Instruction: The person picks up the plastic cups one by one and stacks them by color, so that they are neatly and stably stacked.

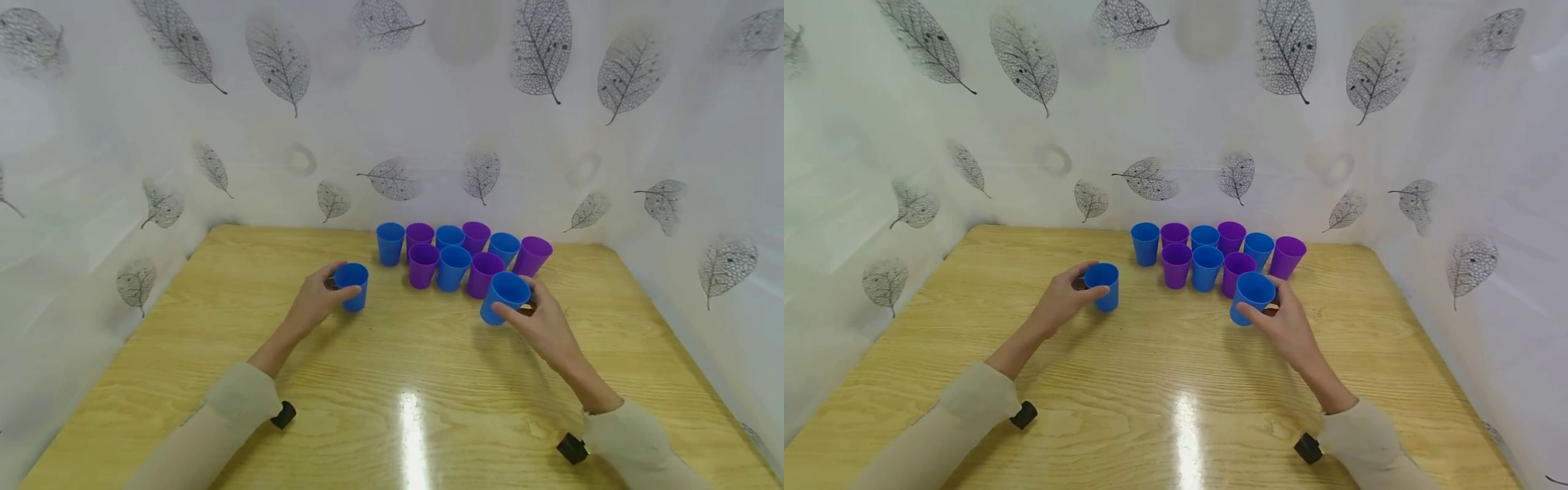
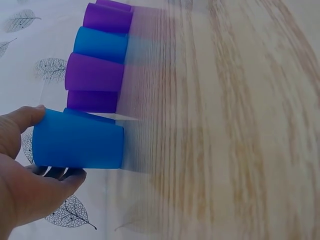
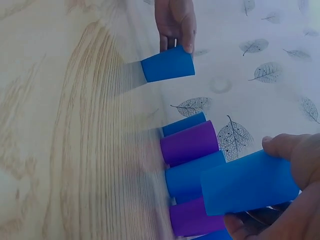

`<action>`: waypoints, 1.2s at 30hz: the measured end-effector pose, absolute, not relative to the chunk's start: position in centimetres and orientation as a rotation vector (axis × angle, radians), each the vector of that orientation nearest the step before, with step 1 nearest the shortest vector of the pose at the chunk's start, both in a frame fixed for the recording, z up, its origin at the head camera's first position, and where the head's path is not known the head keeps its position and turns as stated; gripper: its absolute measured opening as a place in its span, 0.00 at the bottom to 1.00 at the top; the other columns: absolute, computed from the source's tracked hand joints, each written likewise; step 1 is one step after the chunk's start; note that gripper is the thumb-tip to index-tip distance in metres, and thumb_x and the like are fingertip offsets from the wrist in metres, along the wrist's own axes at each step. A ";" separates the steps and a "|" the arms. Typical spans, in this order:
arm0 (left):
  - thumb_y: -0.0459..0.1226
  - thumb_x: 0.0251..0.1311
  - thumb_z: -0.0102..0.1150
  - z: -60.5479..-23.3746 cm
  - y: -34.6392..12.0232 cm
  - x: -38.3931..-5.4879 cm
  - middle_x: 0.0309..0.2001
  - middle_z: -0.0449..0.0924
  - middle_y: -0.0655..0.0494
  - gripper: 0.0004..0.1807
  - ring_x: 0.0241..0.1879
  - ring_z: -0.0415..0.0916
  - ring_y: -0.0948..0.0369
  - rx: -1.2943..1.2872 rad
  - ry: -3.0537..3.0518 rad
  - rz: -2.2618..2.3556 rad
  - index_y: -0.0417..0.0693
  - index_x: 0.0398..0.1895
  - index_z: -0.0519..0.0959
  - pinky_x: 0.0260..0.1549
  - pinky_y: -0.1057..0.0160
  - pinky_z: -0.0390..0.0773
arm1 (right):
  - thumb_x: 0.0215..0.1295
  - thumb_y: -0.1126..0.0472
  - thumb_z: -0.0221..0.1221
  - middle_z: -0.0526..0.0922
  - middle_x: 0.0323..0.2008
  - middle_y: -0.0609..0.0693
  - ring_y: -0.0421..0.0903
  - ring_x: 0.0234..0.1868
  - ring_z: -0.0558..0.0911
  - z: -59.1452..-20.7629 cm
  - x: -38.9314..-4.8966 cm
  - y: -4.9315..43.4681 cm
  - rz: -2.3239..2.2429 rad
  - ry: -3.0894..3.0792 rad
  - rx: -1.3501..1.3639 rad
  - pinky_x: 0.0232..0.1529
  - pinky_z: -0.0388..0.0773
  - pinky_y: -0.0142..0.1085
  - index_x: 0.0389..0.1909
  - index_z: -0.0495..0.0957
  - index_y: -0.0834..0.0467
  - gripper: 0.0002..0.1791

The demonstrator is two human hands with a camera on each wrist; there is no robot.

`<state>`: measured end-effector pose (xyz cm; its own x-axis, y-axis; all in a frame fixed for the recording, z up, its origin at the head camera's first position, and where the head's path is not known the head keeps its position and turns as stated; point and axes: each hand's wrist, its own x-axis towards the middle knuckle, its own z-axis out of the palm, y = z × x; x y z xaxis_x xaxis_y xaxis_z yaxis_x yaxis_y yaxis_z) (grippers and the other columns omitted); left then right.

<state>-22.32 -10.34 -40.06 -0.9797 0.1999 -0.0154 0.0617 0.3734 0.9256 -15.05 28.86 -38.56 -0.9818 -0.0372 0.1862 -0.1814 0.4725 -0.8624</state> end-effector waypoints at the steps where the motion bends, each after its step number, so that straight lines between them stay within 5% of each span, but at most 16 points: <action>1: 0.44 0.69 0.66 -40.1 -10.4 -22.3 0.71 0.68 0.35 0.41 0.65 0.72 0.42 0.241 2.497 1.679 0.39 0.78 0.61 0.64 0.42 0.74 | 0.72 0.56 0.65 0.77 0.58 0.64 0.46 0.54 0.79 -38.5 -15.0 28.8 1.542 -2.569 0.198 0.48 0.80 0.23 0.70 0.63 0.68 0.34; 5: 0.43 0.69 0.66 -40.2 -10.3 -22.5 0.71 0.68 0.34 0.41 0.68 0.70 0.41 0.245 2.475 1.709 0.37 0.78 0.60 0.66 0.42 0.72 | 0.72 0.58 0.65 0.77 0.57 0.64 0.42 0.52 0.80 -38.3 -14.9 28.4 1.558 -2.567 0.210 0.48 0.80 0.24 0.69 0.63 0.68 0.33; 16: 0.41 0.70 0.65 -40.4 -10.5 -23.0 0.77 0.59 0.37 0.41 0.75 0.59 0.42 0.252 2.367 1.773 0.39 0.80 0.57 0.71 0.44 0.65 | 0.71 0.59 0.66 0.77 0.61 0.65 0.61 0.59 0.80 -37.4 -15.8 26.1 1.623 -2.564 0.277 0.50 0.80 0.25 0.71 0.64 0.68 0.35; 36: 0.41 0.70 0.65 -40.5 -10.9 -23.5 0.76 0.61 0.38 0.40 0.72 0.64 0.42 0.287 2.347 1.741 0.42 0.80 0.59 0.68 0.42 0.70 | 0.66 0.52 0.71 0.81 0.60 0.57 0.55 0.59 0.82 -34.8 -20.7 18.9 1.691 -2.583 0.427 0.57 0.82 0.50 0.70 0.68 0.60 0.37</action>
